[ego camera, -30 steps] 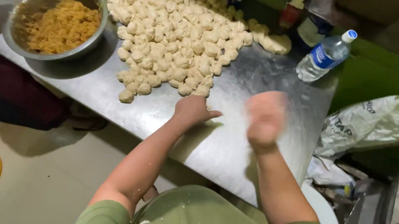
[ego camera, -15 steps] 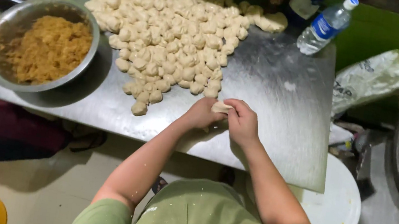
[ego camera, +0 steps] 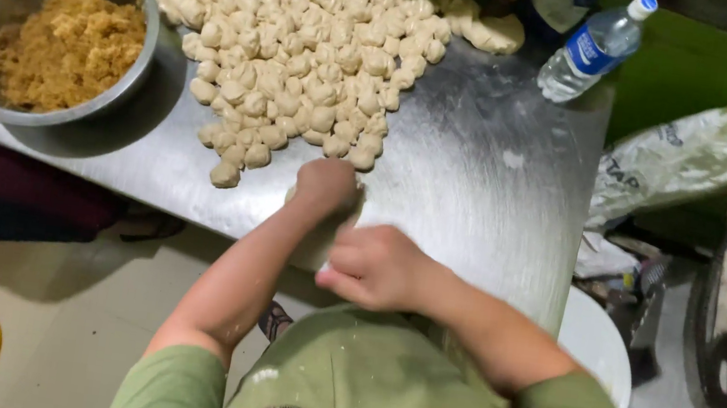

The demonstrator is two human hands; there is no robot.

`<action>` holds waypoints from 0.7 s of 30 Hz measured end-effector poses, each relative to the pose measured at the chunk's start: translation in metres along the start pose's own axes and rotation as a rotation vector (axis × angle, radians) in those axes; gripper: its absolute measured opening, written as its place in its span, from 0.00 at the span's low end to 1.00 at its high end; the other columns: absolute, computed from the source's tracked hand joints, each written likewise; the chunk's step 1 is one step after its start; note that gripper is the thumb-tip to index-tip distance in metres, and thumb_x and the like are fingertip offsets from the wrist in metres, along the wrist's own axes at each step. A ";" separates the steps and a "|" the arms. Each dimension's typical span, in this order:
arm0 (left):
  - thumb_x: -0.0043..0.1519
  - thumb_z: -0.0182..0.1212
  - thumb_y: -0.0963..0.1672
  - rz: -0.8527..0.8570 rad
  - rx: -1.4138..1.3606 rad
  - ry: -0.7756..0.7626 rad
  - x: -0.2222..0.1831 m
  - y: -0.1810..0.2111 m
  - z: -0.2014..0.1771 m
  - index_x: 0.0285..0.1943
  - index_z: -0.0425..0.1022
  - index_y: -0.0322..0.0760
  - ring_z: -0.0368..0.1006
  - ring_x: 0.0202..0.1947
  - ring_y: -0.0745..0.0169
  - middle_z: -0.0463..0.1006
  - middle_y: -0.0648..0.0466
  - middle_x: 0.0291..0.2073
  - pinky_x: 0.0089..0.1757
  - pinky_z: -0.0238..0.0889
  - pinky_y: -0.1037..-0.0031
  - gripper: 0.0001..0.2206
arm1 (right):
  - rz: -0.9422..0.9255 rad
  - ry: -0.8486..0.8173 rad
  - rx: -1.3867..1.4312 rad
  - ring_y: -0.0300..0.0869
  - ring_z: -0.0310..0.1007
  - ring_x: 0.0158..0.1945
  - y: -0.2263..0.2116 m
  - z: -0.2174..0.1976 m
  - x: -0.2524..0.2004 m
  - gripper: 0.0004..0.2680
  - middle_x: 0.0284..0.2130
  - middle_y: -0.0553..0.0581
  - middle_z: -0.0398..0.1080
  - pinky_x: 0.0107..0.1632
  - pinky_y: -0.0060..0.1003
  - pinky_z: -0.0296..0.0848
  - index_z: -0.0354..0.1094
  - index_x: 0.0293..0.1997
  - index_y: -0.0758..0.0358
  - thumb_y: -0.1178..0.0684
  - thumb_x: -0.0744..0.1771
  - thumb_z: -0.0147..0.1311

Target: Shaping small pieces of dough into balls and elongated strips on a bakery workbench

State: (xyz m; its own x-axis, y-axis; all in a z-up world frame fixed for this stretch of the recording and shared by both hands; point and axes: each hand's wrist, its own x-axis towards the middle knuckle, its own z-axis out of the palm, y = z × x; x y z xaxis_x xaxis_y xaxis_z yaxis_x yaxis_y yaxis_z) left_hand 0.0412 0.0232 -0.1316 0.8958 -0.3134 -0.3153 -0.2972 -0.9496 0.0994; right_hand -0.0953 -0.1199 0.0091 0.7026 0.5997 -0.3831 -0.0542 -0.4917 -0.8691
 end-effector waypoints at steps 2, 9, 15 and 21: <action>0.59 0.54 0.50 -0.032 -0.227 -0.059 0.004 -0.003 -0.002 0.51 0.82 0.35 0.81 0.47 0.33 0.84 0.40 0.39 0.42 0.73 0.46 0.20 | -0.344 0.614 -0.291 0.59 0.63 0.57 0.034 -0.034 0.014 0.17 0.49 0.65 0.67 0.62 0.55 0.59 0.63 0.52 0.66 0.43 0.66 0.56; 0.57 0.62 0.53 -0.013 -0.578 -0.163 -0.102 0.051 -0.111 0.75 0.52 0.31 0.70 0.60 0.28 0.75 0.32 0.56 0.57 0.64 0.41 0.40 | -0.015 0.566 -0.649 0.85 0.37 0.72 0.115 -0.112 0.067 0.19 0.77 0.64 0.47 0.64 0.87 0.35 0.65 0.70 0.53 0.39 0.73 0.41; 0.55 0.61 0.42 0.017 -0.865 -0.065 -0.093 0.027 -0.064 0.80 0.37 0.24 0.68 0.62 0.28 0.75 0.33 0.59 0.60 0.64 0.45 0.44 | -0.462 0.641 -0.254 0.54 0.79 0.47 0.108 -0.024 0.059 0.11 0.40 0.56 0.76 0.49 0.43 0.78 0.74 0.55 0.58 0.50 0.68 0.57; 0.62 0.47 0.57 -0.033 -0.359 0.019 -0.057 0.035 -0.013 0.49 0.80 0.41 0.80 0.47 0.40 0.83 0.44 0.37 0.46 0.72 0.51 0.24 | -0.197 0.714 -0.221 0.59 0.73 0.60 0.059 -0.022 0.053 0.15 0.55 0.65 0.74 0.62 0.52 0.70 0.71 0.60 0.63 0.48 0.70 0.47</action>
State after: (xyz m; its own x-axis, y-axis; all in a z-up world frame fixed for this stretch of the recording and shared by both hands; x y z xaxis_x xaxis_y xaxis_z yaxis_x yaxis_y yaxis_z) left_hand -0.0156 0.0078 -0.0978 0.9100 -0.2792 -0.3066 -0.1359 -0.8994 0.4155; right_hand -0.0452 -0.1312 -0.0559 0.9760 0.1730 0.1322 0.2093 -0.5779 -0.7888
